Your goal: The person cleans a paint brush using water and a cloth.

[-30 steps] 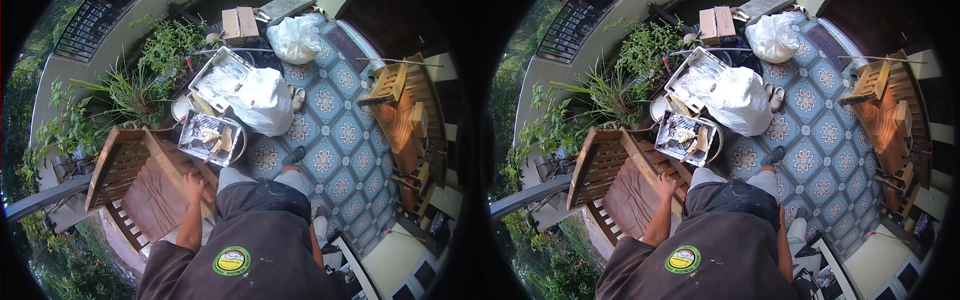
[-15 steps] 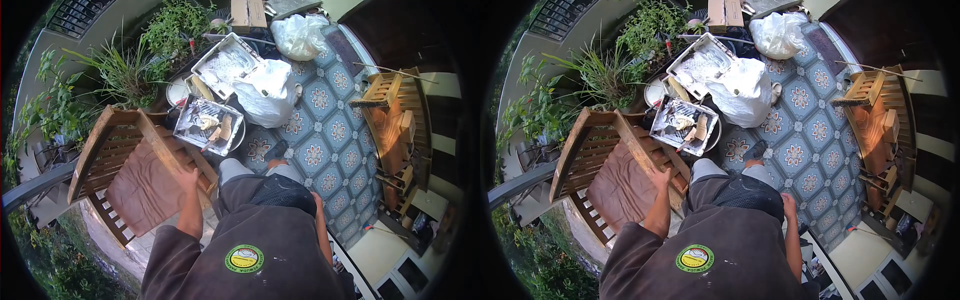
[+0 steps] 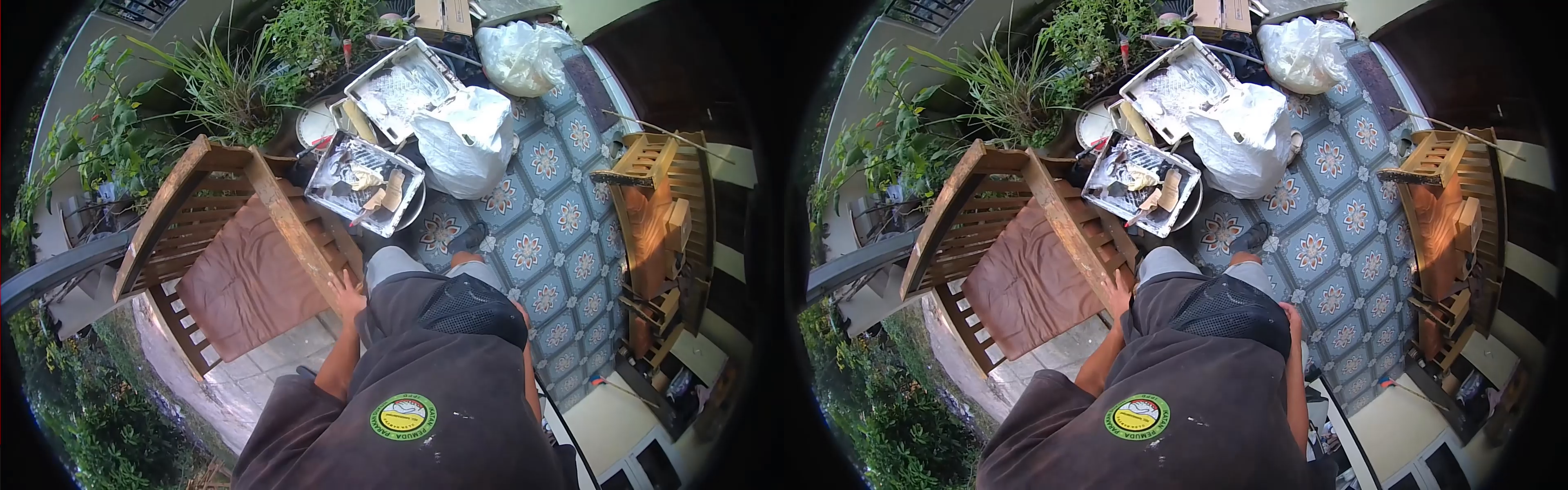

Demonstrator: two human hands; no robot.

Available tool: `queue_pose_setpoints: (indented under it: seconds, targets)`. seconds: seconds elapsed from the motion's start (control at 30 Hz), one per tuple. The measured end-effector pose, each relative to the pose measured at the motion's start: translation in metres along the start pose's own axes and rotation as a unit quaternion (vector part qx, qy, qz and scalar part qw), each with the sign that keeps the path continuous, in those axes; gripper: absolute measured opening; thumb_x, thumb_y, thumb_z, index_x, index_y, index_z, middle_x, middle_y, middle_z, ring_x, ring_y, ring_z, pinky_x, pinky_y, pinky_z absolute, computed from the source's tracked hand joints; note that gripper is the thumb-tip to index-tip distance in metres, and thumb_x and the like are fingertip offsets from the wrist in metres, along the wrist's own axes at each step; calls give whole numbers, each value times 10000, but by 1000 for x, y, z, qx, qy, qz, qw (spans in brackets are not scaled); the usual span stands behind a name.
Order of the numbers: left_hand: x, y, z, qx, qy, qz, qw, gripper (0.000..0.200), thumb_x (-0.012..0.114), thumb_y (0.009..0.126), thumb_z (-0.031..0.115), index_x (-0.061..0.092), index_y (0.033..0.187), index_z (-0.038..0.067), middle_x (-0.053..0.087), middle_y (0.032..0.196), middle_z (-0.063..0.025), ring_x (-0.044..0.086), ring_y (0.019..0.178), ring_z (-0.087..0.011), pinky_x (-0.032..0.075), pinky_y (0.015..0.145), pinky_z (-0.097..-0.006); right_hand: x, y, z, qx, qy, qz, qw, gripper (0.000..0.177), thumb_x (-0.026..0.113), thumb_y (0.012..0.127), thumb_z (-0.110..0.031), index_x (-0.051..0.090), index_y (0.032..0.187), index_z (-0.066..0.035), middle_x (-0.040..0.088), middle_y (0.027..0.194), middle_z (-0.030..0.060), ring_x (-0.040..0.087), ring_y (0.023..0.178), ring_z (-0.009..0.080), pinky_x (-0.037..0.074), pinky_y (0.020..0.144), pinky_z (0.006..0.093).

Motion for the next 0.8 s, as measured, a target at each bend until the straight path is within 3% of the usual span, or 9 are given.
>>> queue_pose_setpoints:
  seconds: [0.07, 0.13, 0.2, 0.27, 0.37, 0.43, 0.6, 0.7, 0.8]
  targets:
    - [-1, -8, 0, 31, -25, 23, 999, 774, 638, 712, 295, 273, 1358, 76, 199, 1389, -258, 210, 1274, -430, 248, 1026, -463, 25, -22, -38, -112, -138, 2, 984, 257, 520, 817, -30, 541, 1073, -12, 601, 963, 71, 572, 857, 132, 449, 778, 246]
    - [-31, -14, 20, -72, -168, 46, 982, 704, 626, 719, 233, 314, 1322, 46, 329, 1305, -241, 317, 1217, -394, 299, 988, -453, 25, -20, -37, -102, -134, 4, 986, 257, 521, 817, -30, 541, 1073, -11, 602, 962, 72, 572, 856, 132, 449, 778, 246]
    - [-23, 4, -5, -76, -163, 163, 970, 687, 641, 704, 244, 347, 1289, 34, 398, 1230, -213, 377, 1162, -370, 325, 963, -435, 21, -20, -34, -79, -134, 7, 988, 256, 524, 817, -31, 542, 1072, -11, 603, 962, 73, 572, 855, 132, 449, 777, 247]
    - [-34, 27, -20, -117, -71, 163, 977, 737, 650, 700, 274, 315, 1314, 39, 374, 1257, -228, 388, 1150, -386, 335, 962, -431, 15, -21, -33, -53, -140, 7, 989, 255, 526, 818, -31, 543, 1072, -11, 603, 961, 74, 572, 854, 131, 449, 777, 247]
    - [-54, 60, -31, -195, -13, 107, 975, 835, 652, 705, 346, 234, 1362, 46, 318, 1310, -245, 389, 1155, -398, 341, 967, -429, 4, -17, -27, -14, -154, 1, 988, 254, 530, 818, -32, 544, 1071, -11, 604, 960, 75, 573, 852, 131, 449, 776, 248]
    - [-40, 86, -57, -135, -69, -6, 988, 947, 625, 715, 458, 106, 1398, 58, 204, 1379, -265, 353, 1200, -404, 336, 980, -431, -3, -8, -22, 8, -159, -1, 987, 253, 533, 818, -33, 544, 1070, -11, 605, 959, 76, 573, 850, 131, 449, 775, 248]
    - [-35, 67, -47, -124, 1, -78, 989, 1053, 577, 700, 599, -2, 1402, 71, 92, 1406, -292, 331, 1223, -421, 336, 980, -442, -30, 10, 17, 20, -131, -7, 991, 256, 543, 810, -23, 548, 1066, -9, 606, 956, 79, 572, 847, 129, 449, 765, 246]
    - [-19, 39, -51, -96, 52, -101, 989, 1089, 565, 685, 645, -30, 1401, 79, 70, 1392, -330, 346, 1208, -441, 344, 969, -454, -11, 4, 12, -9, -155, -19, 988, 247, 514, 828, -35, 542, 1072, -8, 608, 944, 73, 571, 844, 122, 450, 757, 237]
    - [-22, 9, -40, -131, 18, -117, 984, 1086, 572, 679, 643, 4, 1402, 65, 80, 1379, -349, 342, 1207, -445, 341, 969, -453, 31, -23, -21, -99, -178, -35, 978, 249, 481, 851, -69, 533, 1086, -5, 609, 936, 68, 570, 842, 117, 450, 753, 234]
Point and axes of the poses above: each hand's wrist, its own y-axis towards the middle knuckle, its own x-axis out of the palm, z = x × y, the point moved 1 cm from there along y, towards the middle knuckle
